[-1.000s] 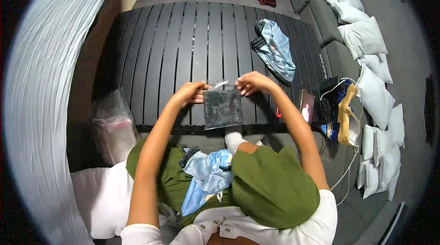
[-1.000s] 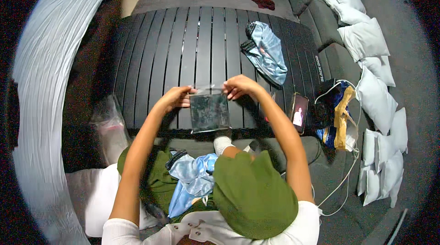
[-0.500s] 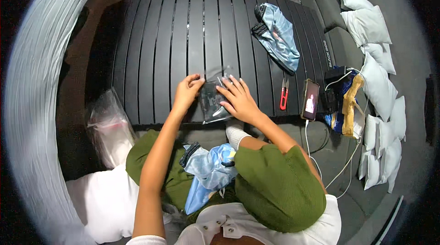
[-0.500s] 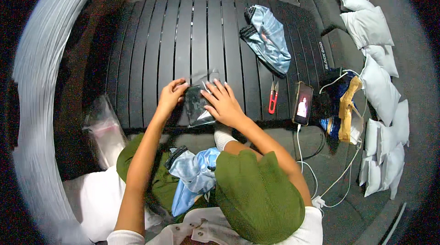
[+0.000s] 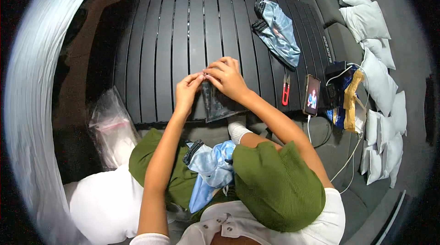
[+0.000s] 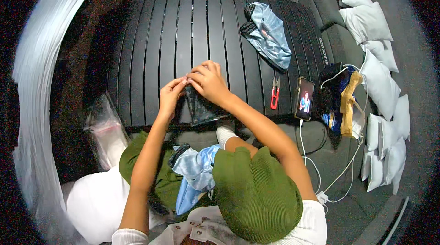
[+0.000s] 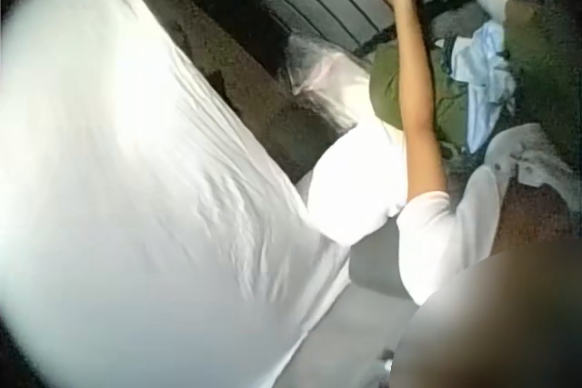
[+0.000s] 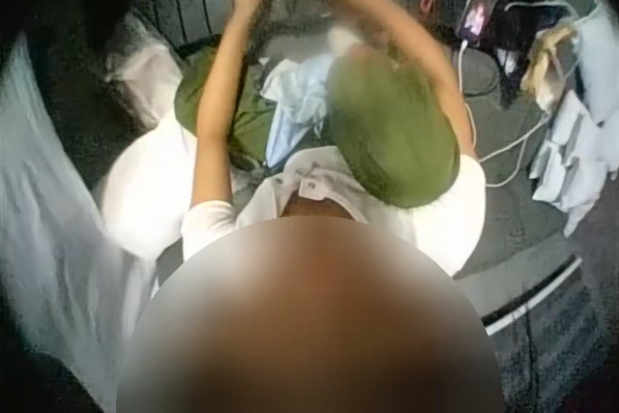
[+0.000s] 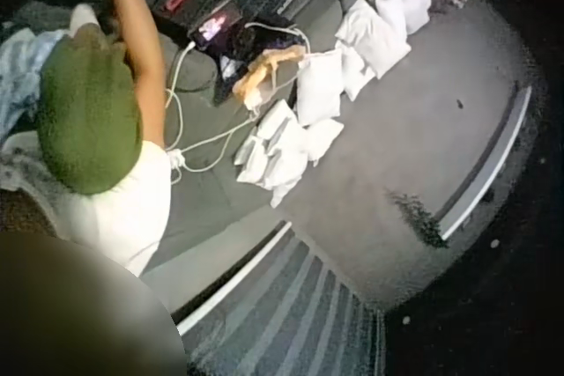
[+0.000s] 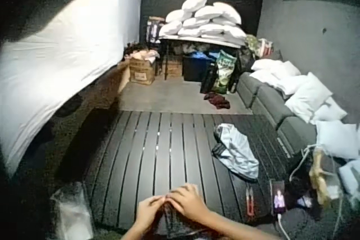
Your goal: Packing various fabric pouches and patches into bags and trimming loose threads.
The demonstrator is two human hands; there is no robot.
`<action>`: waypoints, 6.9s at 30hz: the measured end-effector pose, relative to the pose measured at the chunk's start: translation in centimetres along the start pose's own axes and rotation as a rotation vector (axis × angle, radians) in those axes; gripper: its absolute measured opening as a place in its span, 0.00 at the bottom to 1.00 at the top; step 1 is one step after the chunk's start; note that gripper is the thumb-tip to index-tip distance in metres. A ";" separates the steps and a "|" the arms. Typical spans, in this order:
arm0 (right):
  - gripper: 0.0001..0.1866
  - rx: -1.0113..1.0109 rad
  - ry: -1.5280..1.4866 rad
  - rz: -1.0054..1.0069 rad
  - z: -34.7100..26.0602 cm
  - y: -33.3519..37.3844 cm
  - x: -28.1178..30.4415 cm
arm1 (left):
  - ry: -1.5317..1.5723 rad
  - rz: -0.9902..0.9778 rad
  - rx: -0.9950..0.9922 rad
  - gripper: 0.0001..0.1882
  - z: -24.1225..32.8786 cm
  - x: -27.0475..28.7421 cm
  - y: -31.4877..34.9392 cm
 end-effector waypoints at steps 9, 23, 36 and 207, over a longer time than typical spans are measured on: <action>0.07 -0.135 -0.192 -0.076 2.4 -1.1 -0.7 | -0.087 -0.052 -0.050 0.11 1.1 -0.8 0.4; 0.06 -0.973 -1.350 0.758 22.5 8.4 5.0 | 0.113 0.048 0.126 0.12 -0.8 0.3 0.4; 0.09 -1.029 -1.258 -0.684 4.9 21.4 6.6 | -0.470 0.370 -0.372 0.15 4.7 2.5 1.6; 0.05 -0.440 -0.784 -0.229 11.7 5.8 0.8 | -0.605 -0.245 -0.527 0.02 3.8 1.1 -2.1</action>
Point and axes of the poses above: each hand's wrist, its own y-axis away from the middle knuckle, its own x-axis out of the back of the hand, z = x × y, the point moved 10 cm from there along -y, towards the middle knuckle, and after that the axes turned 7 degrees about -y, right-handed, at the moved point
